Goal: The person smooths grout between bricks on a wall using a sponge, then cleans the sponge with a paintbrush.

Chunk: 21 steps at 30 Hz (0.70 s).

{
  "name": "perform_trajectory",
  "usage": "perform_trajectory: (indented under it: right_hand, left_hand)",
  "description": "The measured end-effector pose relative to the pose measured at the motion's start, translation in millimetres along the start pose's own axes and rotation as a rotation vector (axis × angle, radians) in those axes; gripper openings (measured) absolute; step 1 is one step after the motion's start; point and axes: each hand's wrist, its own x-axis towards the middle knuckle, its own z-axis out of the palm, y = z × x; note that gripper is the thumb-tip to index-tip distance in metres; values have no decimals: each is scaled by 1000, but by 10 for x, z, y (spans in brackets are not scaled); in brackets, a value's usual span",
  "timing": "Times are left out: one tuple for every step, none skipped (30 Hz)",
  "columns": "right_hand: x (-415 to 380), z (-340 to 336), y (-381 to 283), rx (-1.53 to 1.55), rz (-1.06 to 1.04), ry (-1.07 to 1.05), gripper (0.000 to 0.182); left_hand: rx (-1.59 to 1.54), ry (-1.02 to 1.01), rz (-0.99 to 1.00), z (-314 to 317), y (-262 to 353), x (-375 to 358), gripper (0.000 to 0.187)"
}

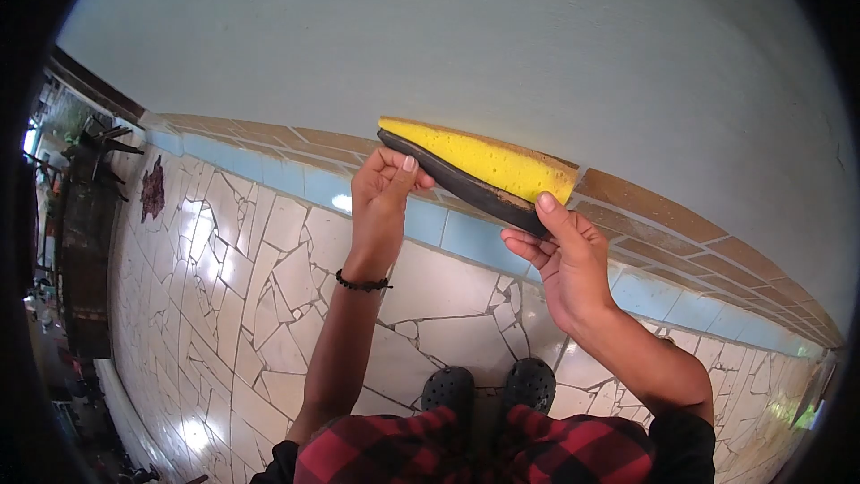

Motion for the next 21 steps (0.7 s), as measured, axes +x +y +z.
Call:
perform_trajectory:
  right_hand:
    - [-10, 19, -11, 1, 2, -4, 36]
    - [-18, 35, -18, 3, 6, -8, 37]
    - [-20, 39, -20, 0, 3, -4, 38]
    - [-20, 40, -23, -4, 1, -1, 39]
    - [-20, 43, -25, -8, 0, 0, 40]
    - [-22, 53, -31, -15, -2, -3, 40]
    - [-26, 61, -37, -22, -5, -6, 40]
    - [-27, 64, -42, -29, -9, -7, 41]
    - [-27, 63, -40, -27, -9, -4, 41]
    - [-24, 62, -36, -24, -9, -1, 41]
    - [-20, 62, -32, -20, -8, 2, 42]
    - [-23, 61, -29, -22, -9, 8, 42]
    - [-25, 61, -31, -24, -11, 13, 43]
    - [-27, 66, -30, -27, -13, 16, 43]
    - [-29, 73, -26, -25, -14, 24, 43]
    - [-31, 83, -25, -23, -16, 30, 44]
    - [-33, 97, -27, -22, -20, 37, 44]
    - [-37, 109, -27, -18, -16, 36, 45]
    - [-42, 115, -25, -14, -15, 40, 45]
    - [-46, 110, -25, -6, -18, 47, 46]
    - [-41, 94, -13, 4, -18, 35, 46]
  left_hand:
    - [1, -4, -12, 7, 11, 34, 10]
    - [2, -7, -24, 12, 33, 60, 10]
    - [3, -8, -36, 11, 53, 67, 10]
    - [7, -1, -33, 11, 52, 58, 11]
    - [11, 6, -29, 20, 46, 46, 11]
    - [15, 13, -24, 33, 49, 41, 11]
    - [27, 21, -30, 44, 66, 41, 10]
    - [39, 28, -35, 63, 91, 46, 9]
    - [51, 35, -43, 84, 105, 45, 8]
    - [65, 55, -30, 112, 98, 41, 9]
    - [79, 75, -16, 146, 87, 37, 9]
    - [95, 95, -2, 170, 77, 32, 10]
    - [96, 97, 5, 183, 63, 34, 10]
    - [98, 99, 13, 186, 42, 42, 11]
    - [98, 103, 21, 176, 28, 44, 11]
    - [95, 93, 24, 161, 24, 45, 12]
    - [91, 81, 28, 148, 23, 49, 12]
    - [86, 68, 32, 138, 19, 44, 12]
    - [78, 67, 38, 123, 7, 32, 12]
    - [69, 60, 42, 104, -9, 24, 12]
    - [60, 47, 44, 100, -13, 16, 12]
